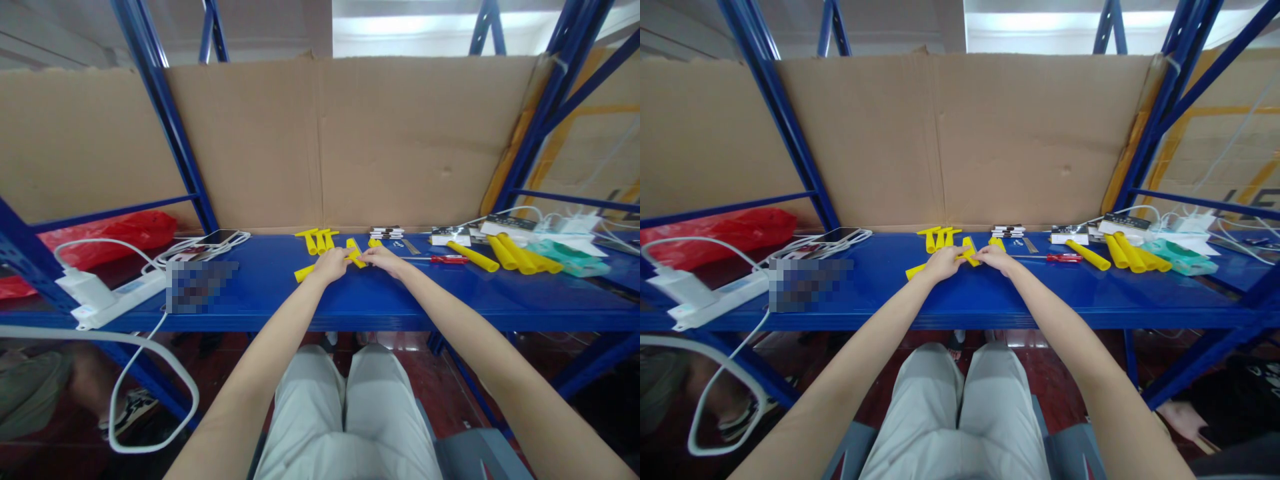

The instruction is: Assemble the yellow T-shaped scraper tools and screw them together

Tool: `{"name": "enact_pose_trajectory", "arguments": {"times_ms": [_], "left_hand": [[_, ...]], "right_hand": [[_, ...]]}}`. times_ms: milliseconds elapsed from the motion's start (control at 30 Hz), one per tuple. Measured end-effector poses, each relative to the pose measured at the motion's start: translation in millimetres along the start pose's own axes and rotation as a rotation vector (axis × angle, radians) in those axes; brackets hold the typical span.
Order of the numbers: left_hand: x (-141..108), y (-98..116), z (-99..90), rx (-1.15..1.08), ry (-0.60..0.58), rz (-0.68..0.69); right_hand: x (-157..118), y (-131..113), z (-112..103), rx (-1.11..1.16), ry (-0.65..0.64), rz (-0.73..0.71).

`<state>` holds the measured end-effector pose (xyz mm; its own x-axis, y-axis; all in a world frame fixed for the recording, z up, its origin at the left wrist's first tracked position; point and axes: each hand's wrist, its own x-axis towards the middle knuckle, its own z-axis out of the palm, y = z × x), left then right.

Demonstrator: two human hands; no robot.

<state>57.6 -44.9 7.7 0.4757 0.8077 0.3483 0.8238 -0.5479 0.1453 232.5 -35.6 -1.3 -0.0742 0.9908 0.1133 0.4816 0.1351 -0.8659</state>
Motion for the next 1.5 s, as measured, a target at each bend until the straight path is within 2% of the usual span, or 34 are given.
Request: {"name": "enact_pose_trajectory", "arguments": {"times_ms": [300, 600, 1000, 1500], "left_hand": [[-1, -1, -0.6, 0.033, -0.010, 0.042], [-7, 3, -1.9, 0.262, -0.105, 0.156], [-8, 9, -1.4, 0.306, -0.132, 0.232], [-12, 18, -1.7, 0.252, -0.116, 0.247]], "right_hand": [[-1, -2, 0, 0.021, 0.013, -0.004], [-2, -1, -17, 0.040, 0.109, 0.084], [-3, 2, -31, 0.015, -0.015, 0.146], [-4, 5, -35, 0.033, -0.083, 0.133]]}}
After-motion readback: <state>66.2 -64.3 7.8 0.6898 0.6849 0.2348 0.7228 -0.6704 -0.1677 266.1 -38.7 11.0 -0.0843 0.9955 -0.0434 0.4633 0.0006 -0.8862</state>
